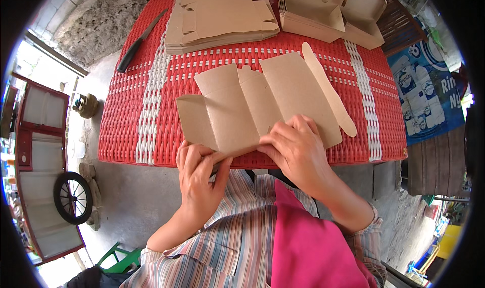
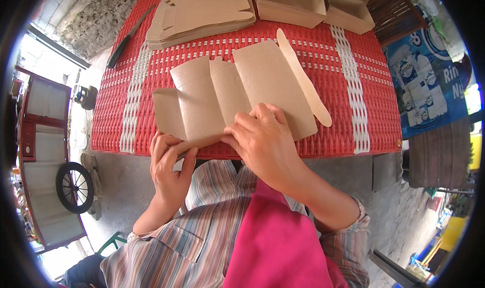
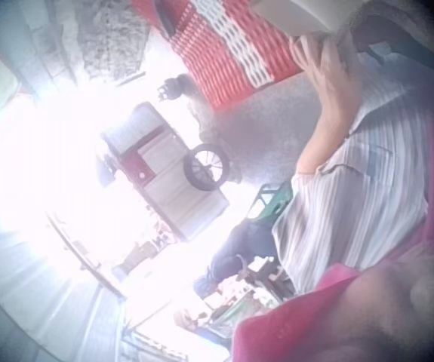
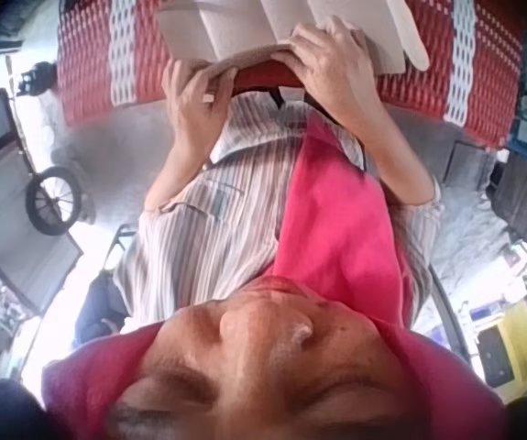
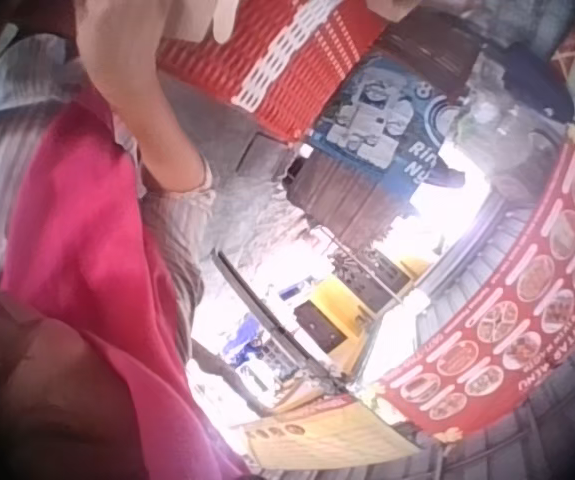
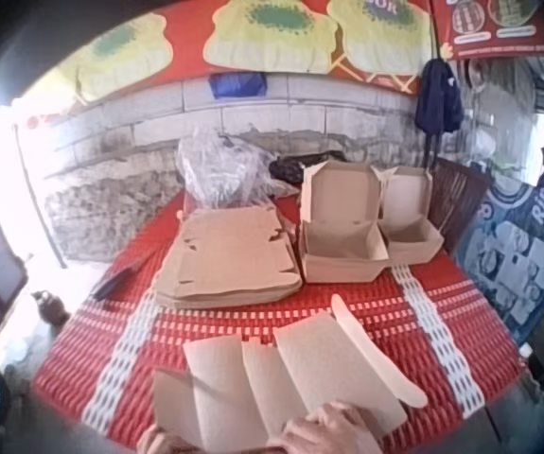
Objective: The person assembles flat cardboard takeout containers by hand. They fold the pre-cut cardboard pieces along the scored lines, tuck the flaps into slots, and secure the tabs to form the box shape. The person repeats this process for multiple units, stacking the finished boxes on the table.
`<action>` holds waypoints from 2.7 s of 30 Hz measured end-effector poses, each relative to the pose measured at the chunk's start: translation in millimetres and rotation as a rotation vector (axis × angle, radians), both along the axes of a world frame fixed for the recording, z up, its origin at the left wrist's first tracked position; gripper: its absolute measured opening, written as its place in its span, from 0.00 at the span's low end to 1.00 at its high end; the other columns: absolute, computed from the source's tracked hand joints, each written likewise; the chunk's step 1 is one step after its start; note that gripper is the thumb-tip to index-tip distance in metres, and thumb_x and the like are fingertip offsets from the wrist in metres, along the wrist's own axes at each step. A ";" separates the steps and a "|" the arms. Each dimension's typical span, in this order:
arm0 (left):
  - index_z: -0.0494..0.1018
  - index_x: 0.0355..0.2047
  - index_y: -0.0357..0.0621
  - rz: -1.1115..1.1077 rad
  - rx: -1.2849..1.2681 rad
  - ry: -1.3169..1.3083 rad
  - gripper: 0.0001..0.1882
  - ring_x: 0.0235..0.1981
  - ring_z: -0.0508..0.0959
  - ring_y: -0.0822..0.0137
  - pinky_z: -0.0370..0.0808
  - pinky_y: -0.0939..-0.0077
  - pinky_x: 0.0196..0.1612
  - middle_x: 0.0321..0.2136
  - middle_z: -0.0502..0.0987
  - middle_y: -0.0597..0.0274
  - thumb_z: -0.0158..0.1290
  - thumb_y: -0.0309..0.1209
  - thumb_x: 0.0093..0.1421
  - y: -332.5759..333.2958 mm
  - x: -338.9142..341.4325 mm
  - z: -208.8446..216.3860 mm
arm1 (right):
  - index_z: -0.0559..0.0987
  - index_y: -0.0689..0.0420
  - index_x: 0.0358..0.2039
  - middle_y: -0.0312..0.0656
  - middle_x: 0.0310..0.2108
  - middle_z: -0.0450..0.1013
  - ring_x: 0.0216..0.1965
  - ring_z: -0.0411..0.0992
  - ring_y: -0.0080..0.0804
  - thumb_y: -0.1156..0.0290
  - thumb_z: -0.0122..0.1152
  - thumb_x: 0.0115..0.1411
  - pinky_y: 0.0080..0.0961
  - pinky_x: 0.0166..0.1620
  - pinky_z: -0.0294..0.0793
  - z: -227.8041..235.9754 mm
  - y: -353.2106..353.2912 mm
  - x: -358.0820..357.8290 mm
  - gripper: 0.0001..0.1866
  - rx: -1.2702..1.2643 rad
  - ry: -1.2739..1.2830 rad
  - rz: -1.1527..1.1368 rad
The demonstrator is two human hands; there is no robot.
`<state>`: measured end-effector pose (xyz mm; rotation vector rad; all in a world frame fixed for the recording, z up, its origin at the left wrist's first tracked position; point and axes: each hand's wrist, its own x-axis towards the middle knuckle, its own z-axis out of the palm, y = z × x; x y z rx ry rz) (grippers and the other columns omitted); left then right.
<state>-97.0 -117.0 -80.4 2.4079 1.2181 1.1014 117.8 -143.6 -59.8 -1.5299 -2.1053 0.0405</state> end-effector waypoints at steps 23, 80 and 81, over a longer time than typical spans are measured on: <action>0.82 0.43 0.52 -0.043 0.183 0.351 0.18 0.48 0.73 0.67 0.47 0.56 0.66 0.45 0.75 0.74 0.63 0.35 0.51 -7.9 -10.1 4.1 | 0.82 0.57 0.47 0.31 0.43 0.74 0.48 0.69 0.26 0.72 0.64 0.51 0.31 0.52 0.60 -11.8 -14.3 -16.4 0.20 0.147 -0.088 0.171; 0.76 0.34 0.47 -0.148 0.110 0.028 0.05 0.31 0.77 0.64 0.60 0.56 0.60 0.25 0.74 0.66 0.59 0.28 0.57 6.6 72.3 9.2 | 0.82 0.59 0.41 0.39 0.26 0.72 0.29 0.72 0.29 0.78 0.64 0.57 0.25 0.37 0.72 32.2 -25.2 61.9 0.10 -0.405 0.424 -0.058; 0.77 0.34 0.47 -0.131 0.093 -0.006 0.05 0.30 0.76 0.64 0.61 0.56 0.60 0.25 0.75 0.66 0.59 0.27 0.57 7.0 74.4 9.8 | 0.81 0.58 0.41 0.38 0.26 0.71 0.29 0.71 0.28 0.79 0.64 0.57 0.25 0.37 0.72 37.2 -24.0 56.6 0.11 -0.484 0.495 -0.130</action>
